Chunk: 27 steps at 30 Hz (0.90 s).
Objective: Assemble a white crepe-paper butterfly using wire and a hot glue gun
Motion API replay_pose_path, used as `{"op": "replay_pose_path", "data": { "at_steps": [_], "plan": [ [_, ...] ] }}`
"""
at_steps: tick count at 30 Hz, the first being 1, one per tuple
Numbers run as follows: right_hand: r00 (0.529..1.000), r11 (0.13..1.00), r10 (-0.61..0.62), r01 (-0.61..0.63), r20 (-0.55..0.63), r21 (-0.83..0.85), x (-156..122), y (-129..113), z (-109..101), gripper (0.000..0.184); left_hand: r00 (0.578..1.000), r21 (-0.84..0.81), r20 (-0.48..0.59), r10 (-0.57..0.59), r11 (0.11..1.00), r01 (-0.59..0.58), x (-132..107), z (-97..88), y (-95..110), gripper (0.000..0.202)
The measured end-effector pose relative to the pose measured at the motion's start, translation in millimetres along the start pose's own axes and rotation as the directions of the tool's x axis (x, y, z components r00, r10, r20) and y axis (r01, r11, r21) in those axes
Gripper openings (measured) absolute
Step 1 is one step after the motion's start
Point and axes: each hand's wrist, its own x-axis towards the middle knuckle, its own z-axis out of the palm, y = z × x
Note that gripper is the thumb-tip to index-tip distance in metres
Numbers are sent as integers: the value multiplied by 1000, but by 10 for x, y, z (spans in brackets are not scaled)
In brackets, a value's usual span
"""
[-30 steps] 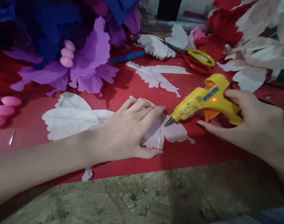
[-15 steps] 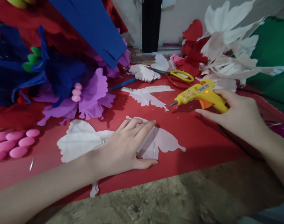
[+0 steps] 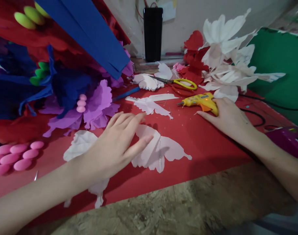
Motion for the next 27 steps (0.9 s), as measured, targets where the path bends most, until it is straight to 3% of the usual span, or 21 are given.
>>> {"op": "replay_pose_path", "data": {
  "at_steps": [3, 6, 9, 12, 15, 17, 19, 23, 27],
  "plan": [
    [997, 998, -26, 30, -70, 58, -54, -79, -78, 87, 999, 12, -14, -28, 1000, 29, 7, 9, -28, 55],
    [988, 969, -120, 138, -97, 204, -192, -251, -201, 71, 998, -39, -2, -57, 998, 57, 7, 22, -20, 52],
    [957, 875, -287, 251, 26, 415, -385, -465, -283, 49, 995, -210, 9, -102, 972, 102, -19, -1, 9, 53],
    [887, 744, -426, 232, 178, 626, -515, -617, -295, 37, 990, -381, 40, -135, 914, 140, -50, -39, 27, 55],
    [833, 653, -485, 143, 265, 744, -541, -666, -274, 31, 991, -367, 117, 62, 930, -15, -59, -42, 18, 50],
    [838, 647, -476, 129, 267, 751, -530, -664, -261, 30, 948, -288, 196, 252, 939, -190, -57, -7, 3, 50],
    [839, 643, -476, 128, 263, 755, -520, -655, -252, 30, 890, -211, 276, 364, 926, -313, -60, 53, -14, 55],
    [841, 647, -491, 179, 226, 741, -514, -652, -242, 29, 861, -114, 351, 368, 929, -351, -82, 180, -43, 73],
    [829, 644, -521, 228, 202, 730, -510, -653, -244, 28, 848, -86, 372, 378, 923, -374, -97, 246, -58, 77]
  ]
}}
